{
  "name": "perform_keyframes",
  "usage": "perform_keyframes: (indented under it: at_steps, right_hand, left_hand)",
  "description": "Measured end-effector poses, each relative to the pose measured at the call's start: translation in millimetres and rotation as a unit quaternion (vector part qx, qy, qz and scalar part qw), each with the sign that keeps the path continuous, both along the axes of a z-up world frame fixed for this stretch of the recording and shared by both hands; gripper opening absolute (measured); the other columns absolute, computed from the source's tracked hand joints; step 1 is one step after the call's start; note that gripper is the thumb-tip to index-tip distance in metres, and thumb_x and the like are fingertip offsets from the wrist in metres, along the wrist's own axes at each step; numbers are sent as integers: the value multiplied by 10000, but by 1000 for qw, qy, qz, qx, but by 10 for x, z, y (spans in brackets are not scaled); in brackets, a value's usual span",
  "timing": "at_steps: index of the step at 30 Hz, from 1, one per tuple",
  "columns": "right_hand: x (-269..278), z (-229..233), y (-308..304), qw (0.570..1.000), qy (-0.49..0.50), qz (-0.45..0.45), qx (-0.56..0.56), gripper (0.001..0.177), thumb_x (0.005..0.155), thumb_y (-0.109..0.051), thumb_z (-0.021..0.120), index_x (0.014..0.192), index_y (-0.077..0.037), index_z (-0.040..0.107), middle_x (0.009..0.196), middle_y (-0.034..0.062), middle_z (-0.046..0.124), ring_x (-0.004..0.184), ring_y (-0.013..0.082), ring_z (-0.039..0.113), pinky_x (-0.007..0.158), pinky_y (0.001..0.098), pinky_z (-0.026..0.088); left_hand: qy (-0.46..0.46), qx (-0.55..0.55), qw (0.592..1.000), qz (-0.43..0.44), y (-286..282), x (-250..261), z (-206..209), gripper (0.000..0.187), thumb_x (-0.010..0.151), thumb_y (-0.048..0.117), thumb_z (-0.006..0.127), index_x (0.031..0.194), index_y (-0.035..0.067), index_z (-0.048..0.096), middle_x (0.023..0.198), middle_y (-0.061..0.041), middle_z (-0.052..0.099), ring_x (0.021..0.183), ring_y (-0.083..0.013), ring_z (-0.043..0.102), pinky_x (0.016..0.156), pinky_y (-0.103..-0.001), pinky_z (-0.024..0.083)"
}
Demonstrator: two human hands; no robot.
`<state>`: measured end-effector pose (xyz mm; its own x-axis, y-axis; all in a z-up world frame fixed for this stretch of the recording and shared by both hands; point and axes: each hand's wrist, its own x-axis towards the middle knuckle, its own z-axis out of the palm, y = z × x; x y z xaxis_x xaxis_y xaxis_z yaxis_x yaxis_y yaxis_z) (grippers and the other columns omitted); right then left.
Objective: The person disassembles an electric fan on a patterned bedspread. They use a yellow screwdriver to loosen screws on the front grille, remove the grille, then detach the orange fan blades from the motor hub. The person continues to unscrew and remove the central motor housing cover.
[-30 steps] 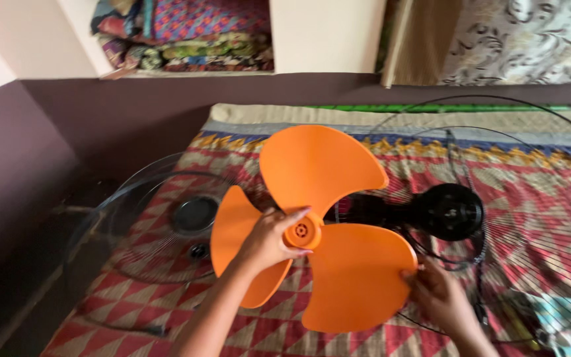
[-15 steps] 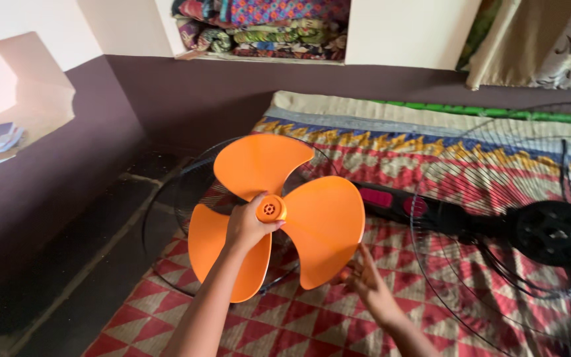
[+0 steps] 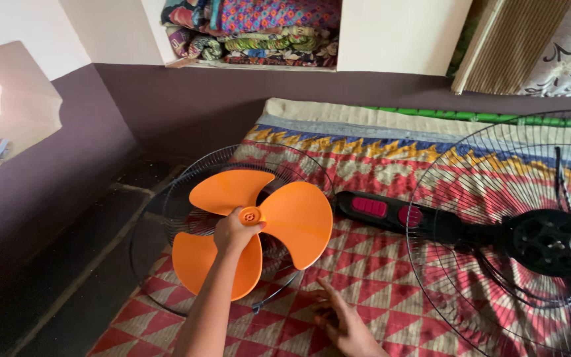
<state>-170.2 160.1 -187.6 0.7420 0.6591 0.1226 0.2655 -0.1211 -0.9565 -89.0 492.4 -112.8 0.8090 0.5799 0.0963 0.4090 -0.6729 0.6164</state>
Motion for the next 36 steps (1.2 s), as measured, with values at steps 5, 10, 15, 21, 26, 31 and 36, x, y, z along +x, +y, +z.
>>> perform_keyframes:
  at_steps: [5,10,15,21,26,31,36]
  right_hand:
    - [-48,72,-21,999,-37,10,-11,783,904,-36,714,1578,-110,322,1242,129,714,1143,218,709,997,349,575]
    - [-86,-33,-98,993,-91,10,-68,518,983,-156,721,1439,-60,493,1204,156,727,1125,292,728,929,376,578]
    - [-47,-328,-193,971,-214,59,-91,493,986,-115,641,1462,-47,532,1317,200,637,1221,339,652,1013,403,546]
    - [-113,-874,-489,781,-614,-13,-114,431,933,-232,608,1357,-172,651,1435,98,657,1325,278,621,1016,439,478]
    - [44,-1033,-1271,794,-580,-12,-182,372,938,-255,620,1293,-153,664,1338,85,676,1264,264,643,993,425,493]
    - [139,-969,-1892,823,-505,-63,-251,323,944,-278,633,1229,-133,676,1240,73,696,1202,249,664,971,412,508]
    - [254,-565,-2012,784,-559,-191,-190,362,837,-297,661,1145,-108,683,1141,83,723,1110,260,684,907,409,513]
  left_hand:
    - [82,37,996,-3,156,220,-356,718,723,602,811,1307,212,665,1201,-90,744,1149,-299,687,1001,-501,480]
    - [85,65,992,-70,207,330,-478,785,742,680,764,1320,161,655,1267,-144,718,1203,-349,670,996,-484,530]
    - [163,175,970,-48,-468,218,-50,697,820,729,669,1365,298,616,1540,-193,422,1445,-396,343,1118,-697,254]
    - [-62,222,950,-211,-1694,-159,318,569,798,618,706,1208,223,708,1550,-147,443,1444,-406,333,1093,-688,225]
    - [-174,134,895,-389,-2602,-305,305,425,836,444,749,1156,165,723,1373,-81,632,1274,-334,545,1052,-533,420]
    - [-295,98,821,-478,-3532,-200,150,390,863,285,779,1195,98,698,1251,-107,703,1177,-315,624,1016,-477,440]
    - [-319,38,815,-482,-4354,11,285,435,896,211,749,1310,105,670,1185,-102,718,1086,-311,662,946,-460,465]
